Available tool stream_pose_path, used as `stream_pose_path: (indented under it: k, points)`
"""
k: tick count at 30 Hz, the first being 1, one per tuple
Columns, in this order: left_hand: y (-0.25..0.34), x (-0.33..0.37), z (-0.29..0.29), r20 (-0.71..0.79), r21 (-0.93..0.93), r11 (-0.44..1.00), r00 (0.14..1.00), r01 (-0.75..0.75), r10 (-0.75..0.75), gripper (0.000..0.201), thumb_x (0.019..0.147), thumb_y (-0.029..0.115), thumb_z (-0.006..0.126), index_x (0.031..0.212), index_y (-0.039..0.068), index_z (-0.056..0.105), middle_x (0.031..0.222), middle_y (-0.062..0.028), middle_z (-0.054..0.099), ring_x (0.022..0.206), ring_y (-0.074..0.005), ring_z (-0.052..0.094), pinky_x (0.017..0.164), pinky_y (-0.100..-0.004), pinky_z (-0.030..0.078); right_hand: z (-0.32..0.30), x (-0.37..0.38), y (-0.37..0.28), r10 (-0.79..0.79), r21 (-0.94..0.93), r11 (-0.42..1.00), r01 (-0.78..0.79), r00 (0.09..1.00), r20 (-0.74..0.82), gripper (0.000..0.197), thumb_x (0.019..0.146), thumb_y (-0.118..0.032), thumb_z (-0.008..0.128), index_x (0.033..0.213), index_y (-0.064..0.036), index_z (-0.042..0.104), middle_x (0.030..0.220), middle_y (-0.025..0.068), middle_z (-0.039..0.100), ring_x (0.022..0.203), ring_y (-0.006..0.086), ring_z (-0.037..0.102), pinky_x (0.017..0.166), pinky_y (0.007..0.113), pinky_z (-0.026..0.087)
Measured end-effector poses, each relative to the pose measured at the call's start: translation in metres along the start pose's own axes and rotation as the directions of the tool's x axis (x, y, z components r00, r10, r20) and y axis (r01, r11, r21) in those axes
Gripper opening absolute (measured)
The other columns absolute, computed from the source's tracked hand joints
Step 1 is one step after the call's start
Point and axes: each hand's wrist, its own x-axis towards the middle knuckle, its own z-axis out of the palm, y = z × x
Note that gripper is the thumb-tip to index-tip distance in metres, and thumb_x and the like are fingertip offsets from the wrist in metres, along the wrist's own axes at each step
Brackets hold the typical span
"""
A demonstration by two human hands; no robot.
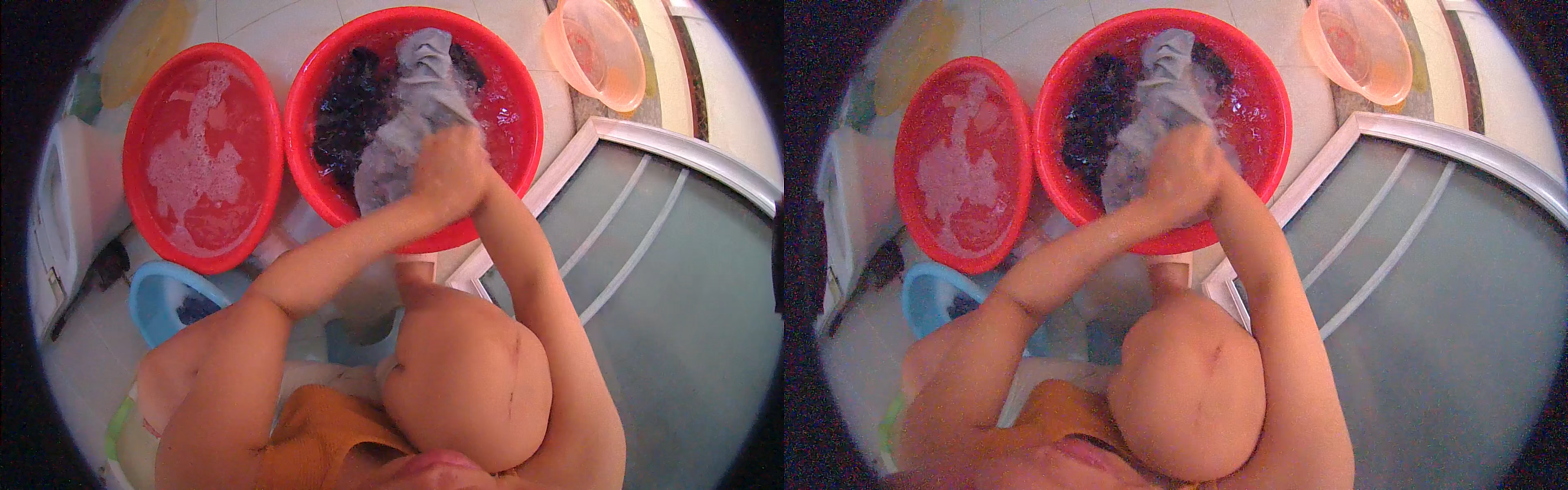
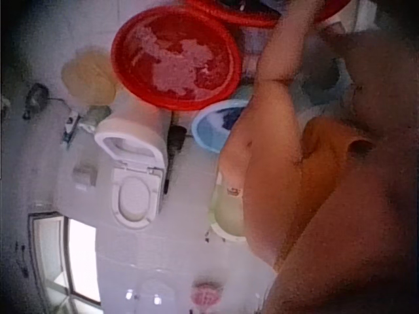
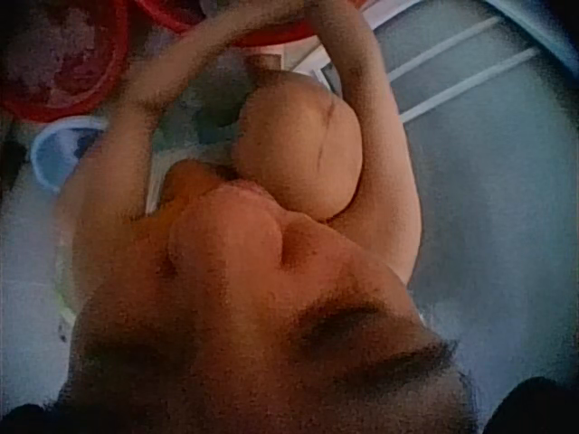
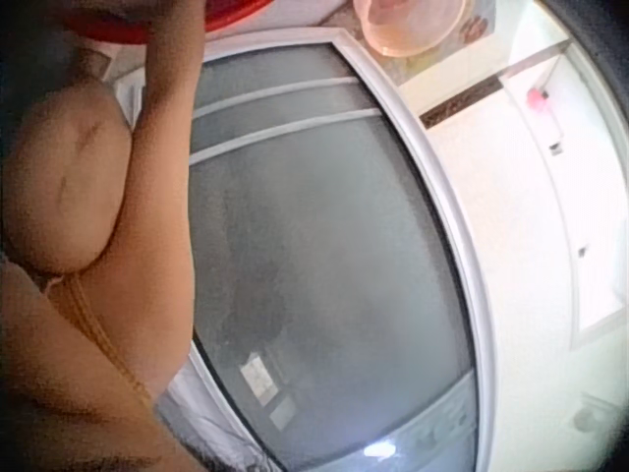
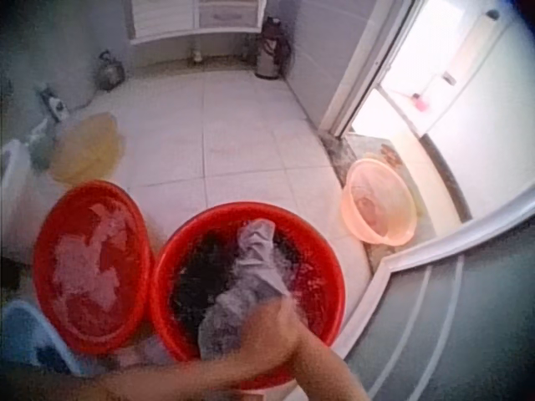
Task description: The person washes clothes by hand using plastic basins on the floor. They scrub a dark shirt and light-colored shorts in soapy water and rinse them in clean water.
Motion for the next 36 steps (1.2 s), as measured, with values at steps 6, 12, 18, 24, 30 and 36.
stream_pose_path:
  k: [6,12,18,24,30,36]
  points:
    - [-0.088,0.065,-0.029,0.110,0.160,0.978,0.987,-0.131,0.114,0.044,0.082,0.045,0.044,0.069,0.009,0.065,0.076,-0.0153,0.063,0.065,-0.0306,0.062,0.057,-0.0449,0.048,0.037,-0.058,-0.009,0.012,0.086,0.996,-0.028,0.984,0.176,0.042,0.086,-0.034,0.039,0.113,-0.0037,0.051,0.109,0.0139,0.056,0.101,0.0279,0.052,0.090,0.039,0.041]
    - [-0.119,0.032,-0.015,-0.003,0.360,0.866,0.928,-0.346,0.371,0.030,0.077,0.024,0.054,0.095,0.002,0.048,0.076,-0.0175,0.052,0.075,-0.0372,0.054,0.069,-0.0455,0.042,0.002,-0.067,-0.033,-0.064,-0.371,0.928,0.016,0.991,-0.116,0.057,0.082,-0.042,0.043,0.117,0.0023,0.048,0.116,0.0164,0.053,0.107,0.0290,0.051,0.097,0.037,0.035]
    - [-0.142,0.077,-0.003,0.399,0.475,0.865,0.916,-0.162,-0.048,0.025,0.075,0.018,0.052,0.087,-0.002,0.061,0.087,-0.0199,0.061,0.079,-0.0324,0.061,0.069,-0.0445,0.049,-0.019,0.003,-0.004,-0.327,-0.986,-0.161,-0.042,0.945,0.013,0.058,0.084,-0.048,0.038,0.095,0.0047,0.059,0.099,0.0238,0.058,0.096,0.0337,0.054,0.086,0.039,0.039]
    - [0.001,-0.017,-0.003,0.031,-0.044,0.995,0.995,-0.094,0.096,0.024,0.076,0.023,0.052,0.083,0.001,0.056,0.078,-0.0214,0.061,0.073,-0.0371,0.060,0.064,-0.0465,0.048,-0.009,-0.005,-0.014,0.093,-0.062,0.993,-0.102,0.987,-0.133,0.038,0.085,-0.034,0.039,0.100,-0.0051,0.058,0.100,0.0143,0.060,0.091,0.0300,0.054,0.080,0.043,0.041]
    - [-0.083,0.065,-0.059,0.325,0.442,0.874,0.944,-0.205,0.057,0.018,0.078,0.020,0.049,0.073,0.006,0.059,0.072,-0.0148,0.061,0.064,-0.0301,0.063,0.055,-0.0440,0.050,0.062,-0.089,-0.033,0.051,0.098,0.995,-0.033,0.982,-0.184,0.034,0.084,-0.026,0.048,0.107,-0.0015,0.054,0.102,0.0119,0.060,0.086,0.0251,0.059,0.081,0.039,0.047]
    - [-0.094,0.041,-0.140,0.347,0.440,0.897,0.929,-0.043,-0.126,0.024,0.077,0.015,0.053,0.095,0.001,0.053,0.092,-0.0190,0.059,0.091,-0.0346,0.057,0.082,-0.0431,0.044,0.034,-0.121,-0.132,0.063,-0.870,0.493,-0.014,0.998,0.020,0.038,0.076,-0.010,0.060,0.113,-0.0028,0.051,0.100,0.0061,0.059,0.091,0.0163,0.057,0.078,0.031,0.049]
